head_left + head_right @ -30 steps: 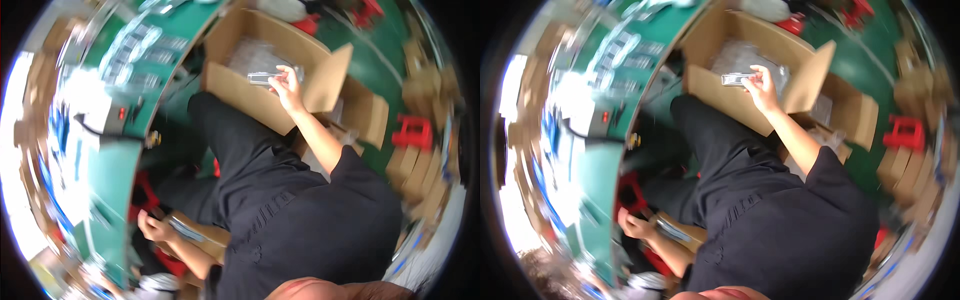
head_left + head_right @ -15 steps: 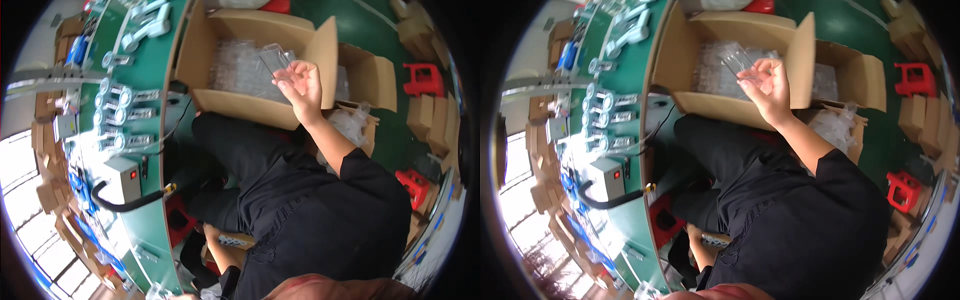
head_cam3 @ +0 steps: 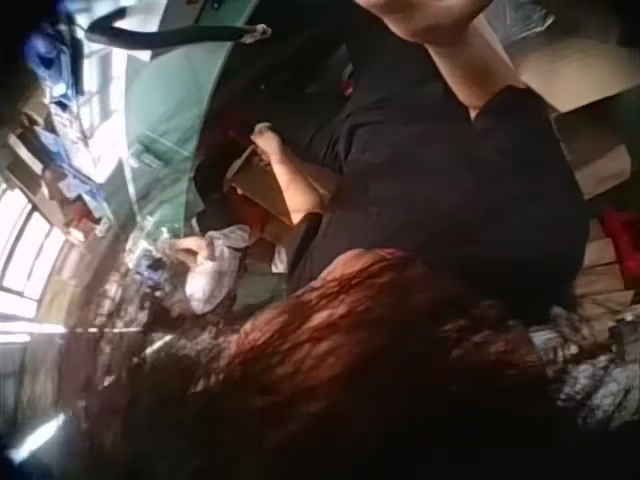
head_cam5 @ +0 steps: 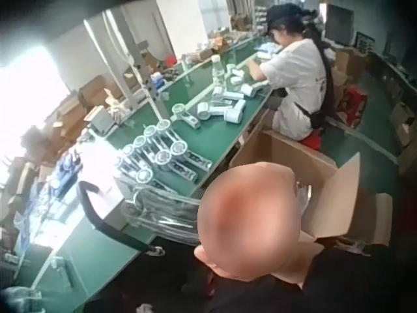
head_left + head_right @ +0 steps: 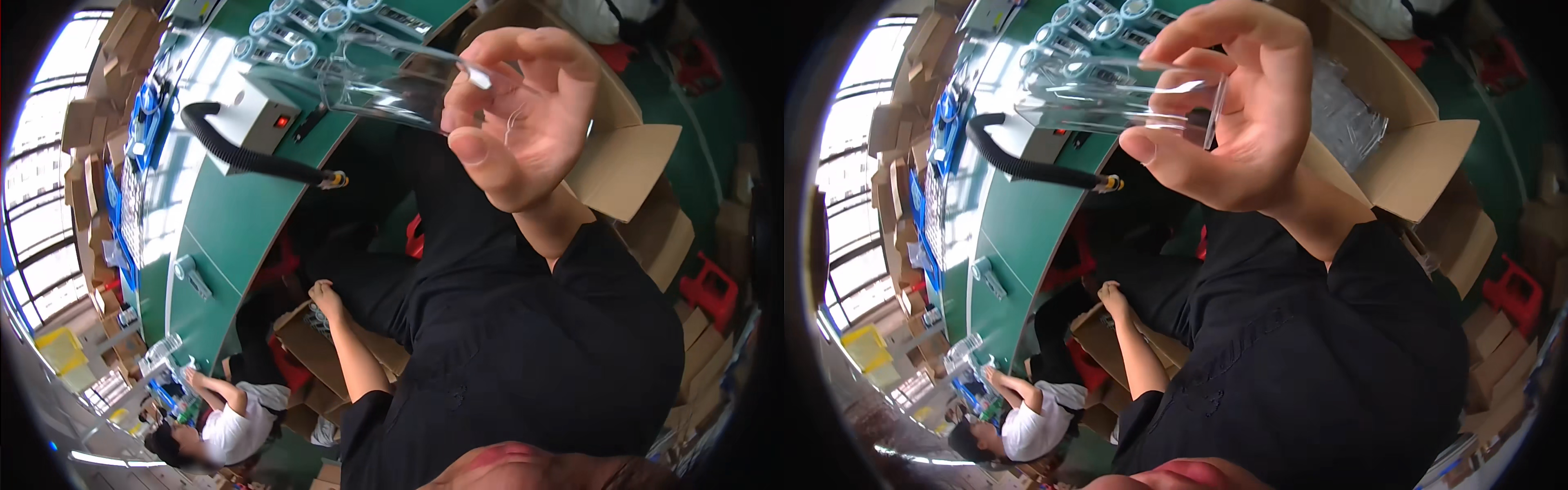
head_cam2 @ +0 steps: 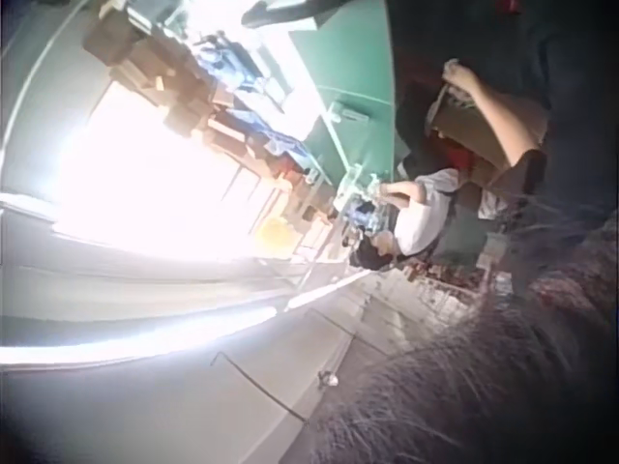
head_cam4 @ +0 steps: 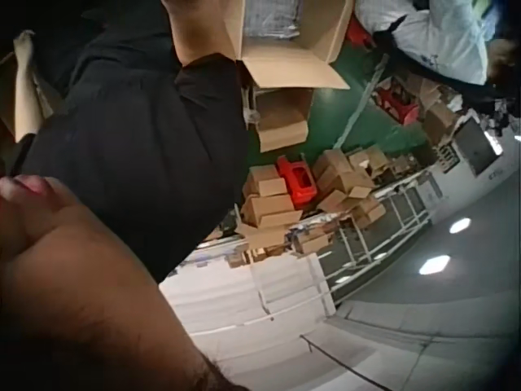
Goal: Clean, inspect, and organize small handheld electric fans at an assembly line station.
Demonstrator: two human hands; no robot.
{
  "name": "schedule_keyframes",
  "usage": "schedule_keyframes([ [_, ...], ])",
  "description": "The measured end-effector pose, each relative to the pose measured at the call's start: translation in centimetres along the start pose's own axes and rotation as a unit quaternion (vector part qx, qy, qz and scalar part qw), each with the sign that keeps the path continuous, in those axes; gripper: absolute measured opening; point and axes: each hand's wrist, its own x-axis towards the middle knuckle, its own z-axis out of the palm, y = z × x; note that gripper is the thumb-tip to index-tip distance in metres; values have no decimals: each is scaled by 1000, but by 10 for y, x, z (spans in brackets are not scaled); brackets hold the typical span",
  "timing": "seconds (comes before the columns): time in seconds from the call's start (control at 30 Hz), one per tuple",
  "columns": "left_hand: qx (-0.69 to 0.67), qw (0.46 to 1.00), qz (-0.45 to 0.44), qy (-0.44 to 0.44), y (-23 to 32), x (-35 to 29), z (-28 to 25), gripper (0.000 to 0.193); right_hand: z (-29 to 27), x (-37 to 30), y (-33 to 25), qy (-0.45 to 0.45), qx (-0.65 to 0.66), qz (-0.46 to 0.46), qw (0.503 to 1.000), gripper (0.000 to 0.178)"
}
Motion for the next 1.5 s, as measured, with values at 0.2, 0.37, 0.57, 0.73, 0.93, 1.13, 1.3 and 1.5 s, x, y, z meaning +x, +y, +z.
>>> schedule_keyframes([
  [0.2,18,997,-41,70,3,-15,8,22,35,0,-1,-10,125,26,992,77],
  [0.37,129,990,-25,42,51,-22,4,29,42,0,-2,-74,125,5,989,81],
  [0.57,-220,938,172,-207,225,-53,-89,53,42,5,-5,-167,98,-62,979,72],
  [0.73,-552,760,324,-111,342,-97,-138,82,63,2,-27,-238,41,-99,965,59],
  [0.93,-533,709,461,1,361,-100,-160,93,75,-9,-29,-319,69,-82,942,50],
  [1.13,-543,697,466,46,358,-112,-167,93,88,-23,-21,-299,159,-39,940,49],
  [1.3,-448,756,472,77,348,-112,-175,97,97,-25,-19,-310,201,-18,929,50],
  [1.5,-415,817,401,-11,336,-111,-178,72,107,-44,-27,-346,172,232,893,43],
])
